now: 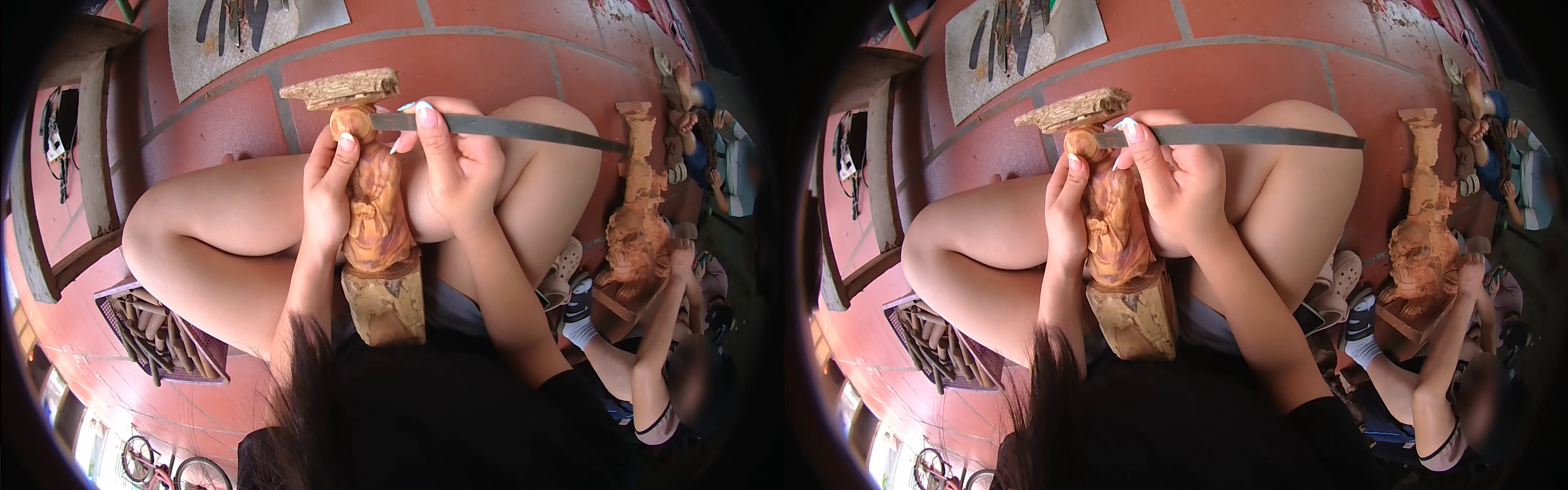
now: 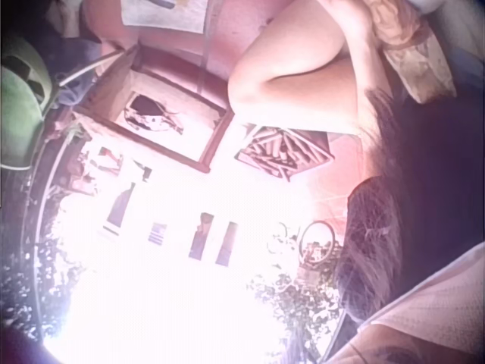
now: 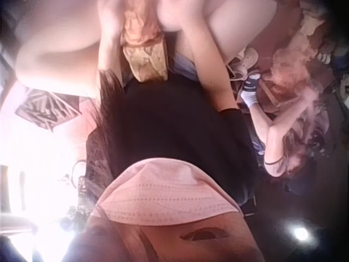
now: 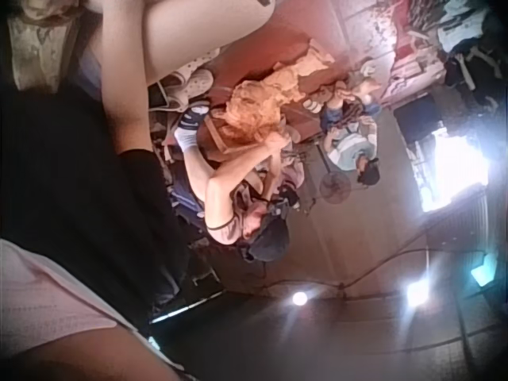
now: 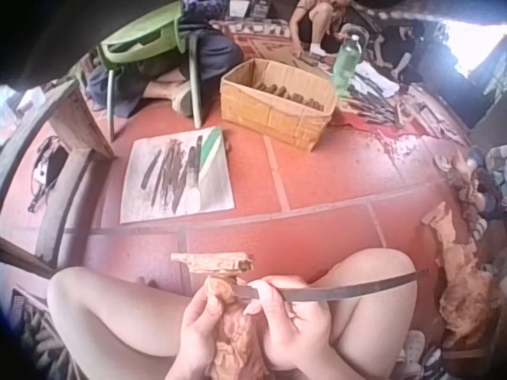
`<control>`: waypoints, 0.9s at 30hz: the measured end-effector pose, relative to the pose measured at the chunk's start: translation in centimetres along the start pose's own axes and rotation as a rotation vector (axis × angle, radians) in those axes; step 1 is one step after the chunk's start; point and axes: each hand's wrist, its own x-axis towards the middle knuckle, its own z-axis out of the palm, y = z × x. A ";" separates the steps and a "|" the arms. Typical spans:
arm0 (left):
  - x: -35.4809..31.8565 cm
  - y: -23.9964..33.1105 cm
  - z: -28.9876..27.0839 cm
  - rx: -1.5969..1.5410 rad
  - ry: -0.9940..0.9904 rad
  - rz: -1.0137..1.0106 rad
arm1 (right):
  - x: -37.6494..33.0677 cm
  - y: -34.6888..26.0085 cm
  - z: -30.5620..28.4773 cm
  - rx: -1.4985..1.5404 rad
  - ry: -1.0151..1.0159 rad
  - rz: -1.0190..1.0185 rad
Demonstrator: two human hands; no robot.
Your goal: The person sits on the floor and carves a wooden figurine using a chisel. They hold the wood in their left hand and use the chisel in their right hand to shape the piece, rotating it to access different sides.
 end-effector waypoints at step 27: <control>-0.3 0.5 0.5 0.062 -0.001 0.027 | -0.1 0.1 0.8 -0.083 -0.076 -0.104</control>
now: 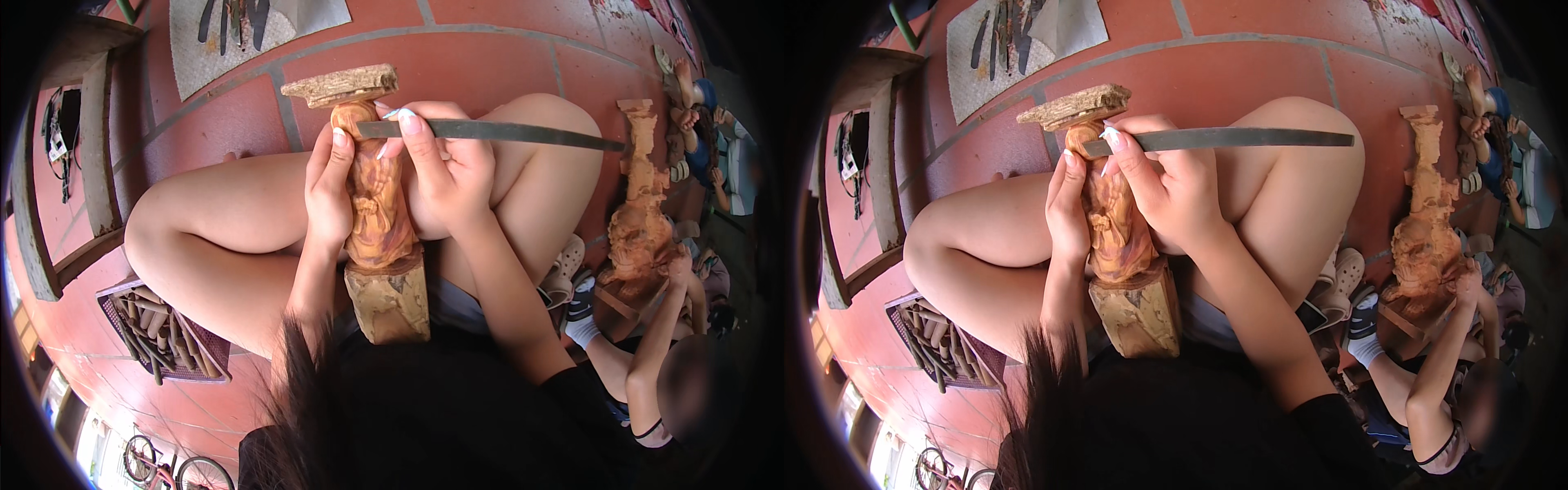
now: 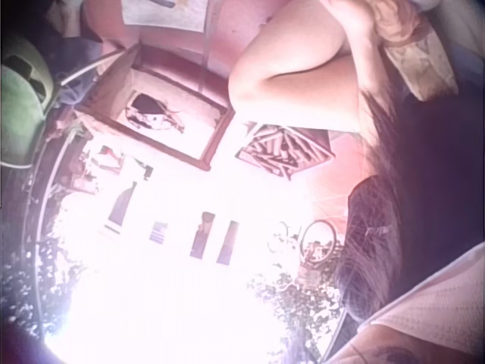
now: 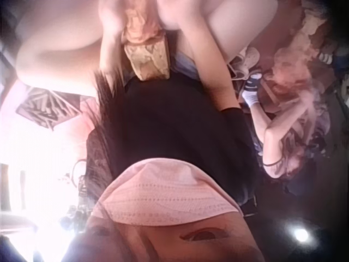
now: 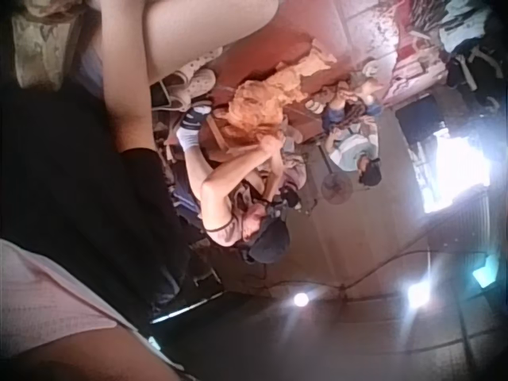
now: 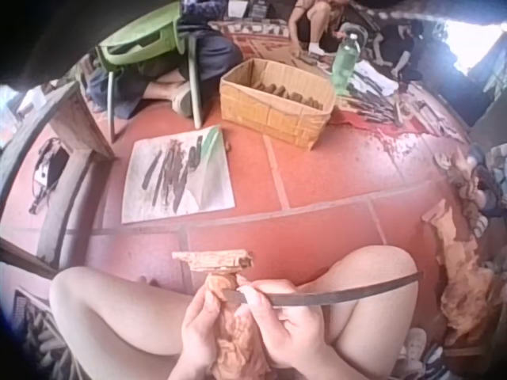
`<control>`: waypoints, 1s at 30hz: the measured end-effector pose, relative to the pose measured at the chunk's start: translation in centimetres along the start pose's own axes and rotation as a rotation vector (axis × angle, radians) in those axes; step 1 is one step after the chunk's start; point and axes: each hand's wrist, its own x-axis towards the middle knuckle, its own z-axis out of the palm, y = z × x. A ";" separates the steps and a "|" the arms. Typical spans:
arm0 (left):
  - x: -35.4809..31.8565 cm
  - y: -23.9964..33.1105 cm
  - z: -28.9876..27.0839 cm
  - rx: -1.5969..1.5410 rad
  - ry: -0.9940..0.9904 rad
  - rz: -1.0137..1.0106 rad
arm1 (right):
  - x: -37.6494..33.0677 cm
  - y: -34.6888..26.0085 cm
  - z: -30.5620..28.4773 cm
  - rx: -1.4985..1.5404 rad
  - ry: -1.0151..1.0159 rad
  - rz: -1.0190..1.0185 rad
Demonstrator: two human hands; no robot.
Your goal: The person sits on the floor and carves a wooden figurine using a chisel. They hold the wood in their left hand and use the chisel in their right hand to shape the piece, rotating it to access different sides.
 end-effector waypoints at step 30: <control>0.4 -0.6 -0.2 0.019 0.021 0.014 | -0.4 0.5 0.0 -0.016 0.099 0.043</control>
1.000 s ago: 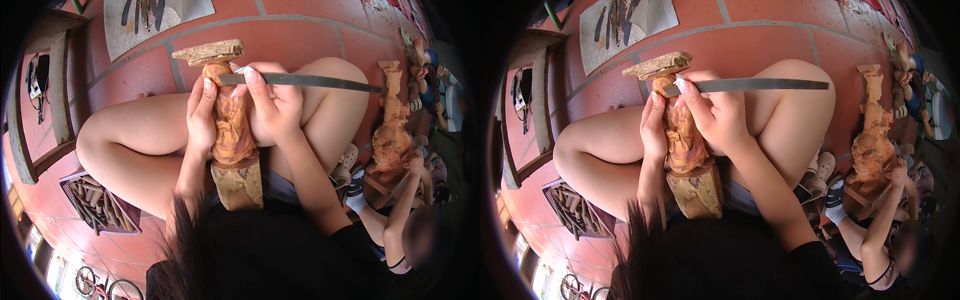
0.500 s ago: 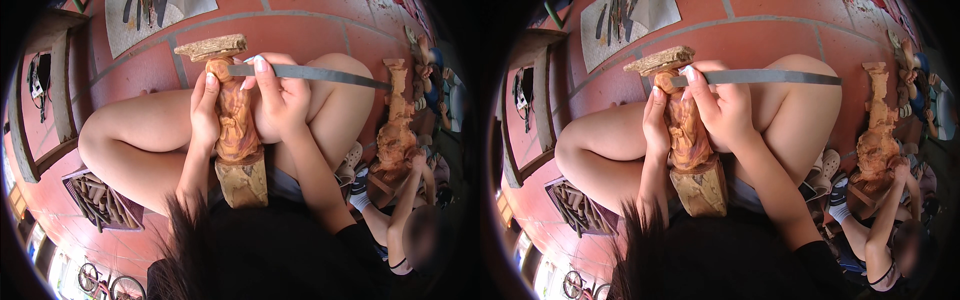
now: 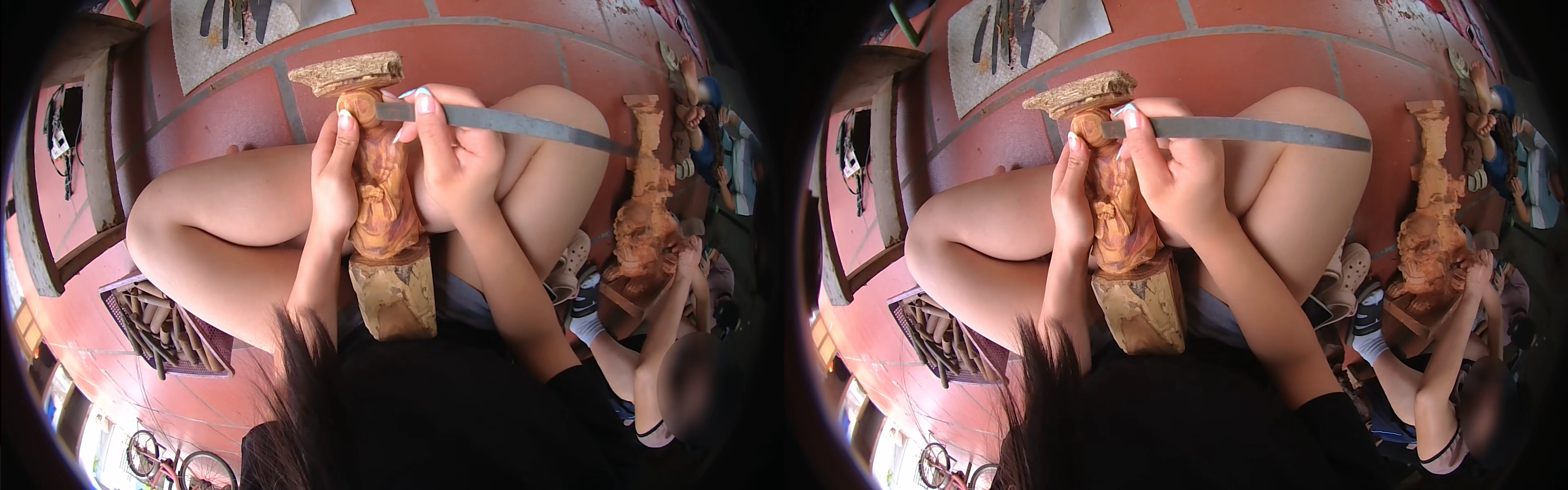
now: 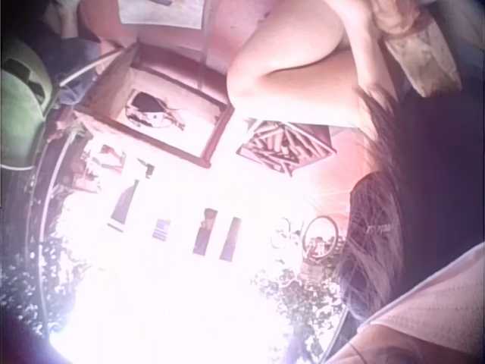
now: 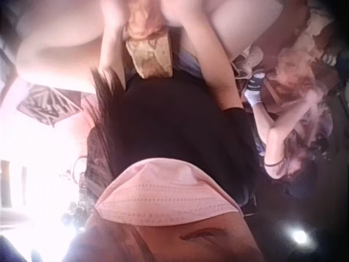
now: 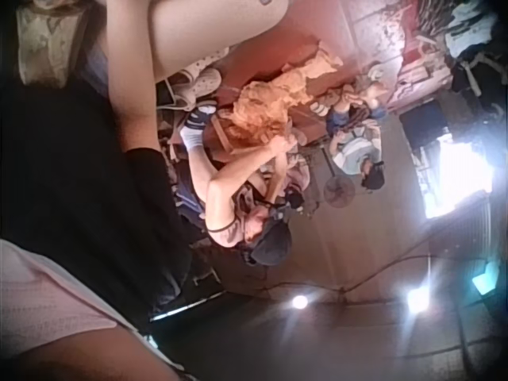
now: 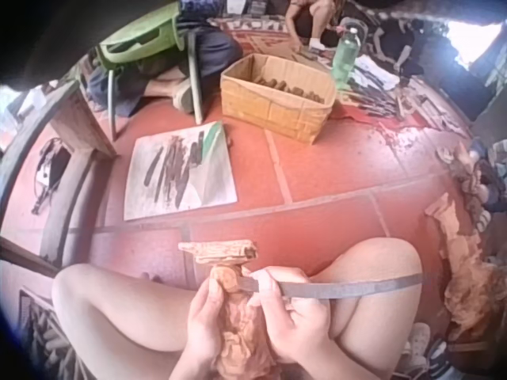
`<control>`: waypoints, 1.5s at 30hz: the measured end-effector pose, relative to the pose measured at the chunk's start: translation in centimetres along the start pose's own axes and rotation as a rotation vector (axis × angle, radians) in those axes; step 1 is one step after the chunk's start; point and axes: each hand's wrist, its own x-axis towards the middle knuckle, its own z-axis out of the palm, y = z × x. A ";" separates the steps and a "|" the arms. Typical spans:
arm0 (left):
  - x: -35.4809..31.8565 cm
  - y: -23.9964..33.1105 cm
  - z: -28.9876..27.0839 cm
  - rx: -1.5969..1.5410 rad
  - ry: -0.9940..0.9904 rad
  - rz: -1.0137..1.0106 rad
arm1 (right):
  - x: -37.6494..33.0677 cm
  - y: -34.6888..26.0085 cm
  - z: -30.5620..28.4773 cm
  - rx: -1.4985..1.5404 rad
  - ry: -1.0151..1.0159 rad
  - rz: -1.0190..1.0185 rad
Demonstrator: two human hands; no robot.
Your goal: The person sits on the floor and carves a wooden figurine using a chisel. They hold the wood in their left hand and use the chisel in their right hand to shape the piece, rotating it to access different sides.
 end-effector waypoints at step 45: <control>0.5 -0.2 0.2 -0.046 0.144 -0.162 | -1.8 0.0 -0.1 -0.476 -0.077 -0.429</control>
